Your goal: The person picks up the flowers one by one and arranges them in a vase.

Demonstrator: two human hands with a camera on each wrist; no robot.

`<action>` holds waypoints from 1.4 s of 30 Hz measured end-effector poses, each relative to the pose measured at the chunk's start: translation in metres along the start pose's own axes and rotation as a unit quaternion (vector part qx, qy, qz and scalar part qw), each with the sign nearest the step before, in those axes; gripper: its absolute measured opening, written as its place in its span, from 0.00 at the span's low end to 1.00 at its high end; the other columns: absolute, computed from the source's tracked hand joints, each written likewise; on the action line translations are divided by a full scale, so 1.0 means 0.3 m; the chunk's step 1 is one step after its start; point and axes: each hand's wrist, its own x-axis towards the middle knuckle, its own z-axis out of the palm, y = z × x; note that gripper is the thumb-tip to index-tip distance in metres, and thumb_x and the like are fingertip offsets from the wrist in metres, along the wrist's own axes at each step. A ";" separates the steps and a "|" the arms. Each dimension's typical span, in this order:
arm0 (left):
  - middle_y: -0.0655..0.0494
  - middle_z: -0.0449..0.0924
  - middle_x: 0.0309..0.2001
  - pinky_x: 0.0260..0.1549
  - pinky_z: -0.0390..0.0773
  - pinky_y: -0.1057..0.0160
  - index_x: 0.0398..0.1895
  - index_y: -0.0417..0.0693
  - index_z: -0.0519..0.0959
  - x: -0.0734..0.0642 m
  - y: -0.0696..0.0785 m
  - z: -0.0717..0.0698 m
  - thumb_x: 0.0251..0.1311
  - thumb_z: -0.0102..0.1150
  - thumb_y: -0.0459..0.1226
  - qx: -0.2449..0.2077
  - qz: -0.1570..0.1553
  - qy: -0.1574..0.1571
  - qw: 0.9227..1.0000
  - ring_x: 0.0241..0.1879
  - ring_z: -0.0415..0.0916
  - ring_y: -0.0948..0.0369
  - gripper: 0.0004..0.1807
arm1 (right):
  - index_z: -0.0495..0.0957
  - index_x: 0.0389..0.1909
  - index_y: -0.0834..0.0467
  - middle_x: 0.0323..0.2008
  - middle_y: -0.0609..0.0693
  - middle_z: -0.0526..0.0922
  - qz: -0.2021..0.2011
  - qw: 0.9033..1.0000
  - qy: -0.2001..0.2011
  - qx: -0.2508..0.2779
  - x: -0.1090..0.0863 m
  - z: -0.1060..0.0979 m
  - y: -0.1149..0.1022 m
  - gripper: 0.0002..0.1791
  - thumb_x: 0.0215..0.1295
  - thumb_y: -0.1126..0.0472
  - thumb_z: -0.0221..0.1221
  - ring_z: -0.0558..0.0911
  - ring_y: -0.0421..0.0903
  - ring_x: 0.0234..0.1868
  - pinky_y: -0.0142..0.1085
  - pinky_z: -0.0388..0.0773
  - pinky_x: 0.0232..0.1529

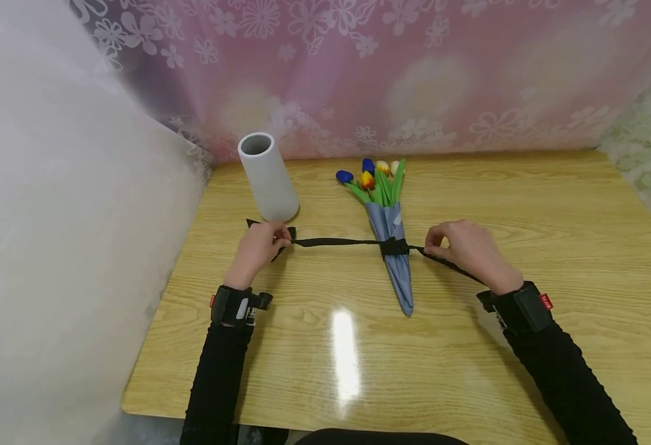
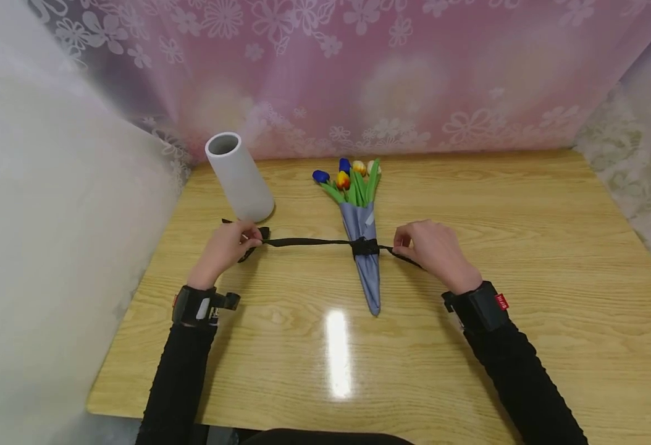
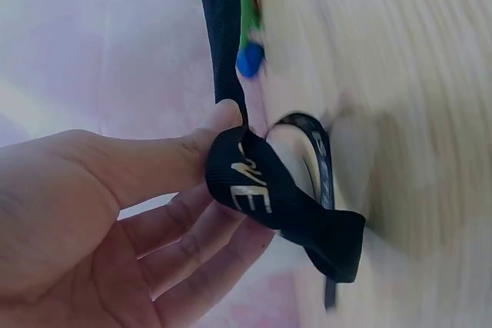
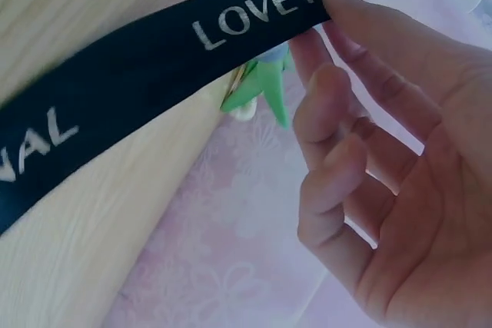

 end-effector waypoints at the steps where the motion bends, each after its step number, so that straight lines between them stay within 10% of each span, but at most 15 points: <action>1: 0.47 0.87 0.37 0.34 0.81 0.52 0.36 0.43 0.84 -0.007 -0.015 -0.004 0.66 0.65 0.33 0.005 -0.006 0.004 1.000 0.34 0.82 0.51 0.03 | 0.85 0.33 0.50 0.31 0.46 0.85 0.002 1.000 0.001 -0.001 -0.005 -0.004 0.008 0.03 0.65 0.56 0.69 0.73 0.42 0.22 0.35 0.61 0.19; 10: 0.42 0.87 0.37 0.31 0.79 0.50 0.37 0.40 0.83 -0.076 -0.148 -0.052 0.67 0.64 0.32 0.037 -0.074 0.032 0.996 0.32 0.82 0.48 0.03 | 0.82 0.34 0.54 0.33 0.51 0.84 0.040 0.999 0.008 -0.027 -0.087 -0.025 0.128 0.05 0.68 0.58 0.65 0.73 0.44 0.24 0.38 0.63 0.23; 17: 0.41 0.86 0.36 0.28 0.78 0.51 0.37 0.38 0.83 -0.107 -0.221 -0.076 0.67 0.64 0.32 0.039 -0.094 0.035 0.994 0.29 0.80 0.49 0.03 | 0.78 0.38 0.45 0.34 0.43 0.80 0.068 0.992 0.028 -0.098 -0.143 0.152 0.469 0.08 0.74 0.46 0.59 0.66 0.41 0.21 0.38 0.56 0.21; 21: 0.43 0.85 0.35 0.30 0.79 0.50 0.38 0.39 0.83 -0.103 -0.211 -0.079 0.67 0.65 0.33 0.046 -0.095 0.030 0.994 0.30 0.81 0.49 0.04 | 0.81 0.40 0.46 0.35 0.45 0.82 0.061 0.996 -0.006 -0.063 -0.149 0.118 0.449 0.07 0.71 0.48 0.62 0.69 0.43 0.22 0.38 0.58 0.21; 27: 0.44 0.84 0.39 0.31 0.80 0.50 0.41 0.43 0.86 -0.039 -0.080 -0.070 0.66 0.67 0.39 0.054 -0.048 0.117 0.991 0.34 0.81 0.48 0.09 | 0.82 0.51 0.49 0.42 0.48 0.82 0.039 0.995 0.052 -0.076 -0.073 0.134 0.440 0.14 0.74 0.46 0.57 0.75 0.44 0.29 0.38 0.67 0.28; 31: 0.50 0.86 0.39 0.28 0.81 0.55 0.43 0.49 0.86 0.042 0.089 -0.020 0.69 0.63 0.44 0.045 0.026 0.157 0.986 0.34 0.83 0.54 0.10 | 0.85 0.50 0.51 0.42 0.52 0.85 -0.015 0.998 0.064 -0.025 0.022 0.015 0.211 0.11 0.75 0.52 0.59 0.79 0.48 0.29 0.43 0.73 0.28; 37: 0.58 0.86 0.37 0.25 0.78 0.66 0.42 0.53 0.86 0.136 0.334 0.122 0.70 0.63 0.45 0.022 0.126 0.083 0.988 0.33 0.82 0.63 0.08 | 0.88 0.44 0.55 0.38 0.53 0.87 -0.081 0.996 0.015 0.018 0.119 -0.024 -0.028 0.07 0.69 0.62 0.65 0.82 0.49 0.30 0.43 0.77 0.29; 42: 0.61 0.86 0.35 0.24 0.75 0.69 0.38 0.56 0.87 0.168 0.399 0.237 0.66 0.66 0.47 0.041 0.142 0.005 0.989 0.30 0.81 0.66 0.07 | 0.89 0.42 0.54 0.37 0.50 0.87 -0.092 0.995 -0.012 0.041 0.143 0.049 -0.056 0.06 0.66 0.62 0.67 0.83 0.48 0.32 0.41 0.76 0.31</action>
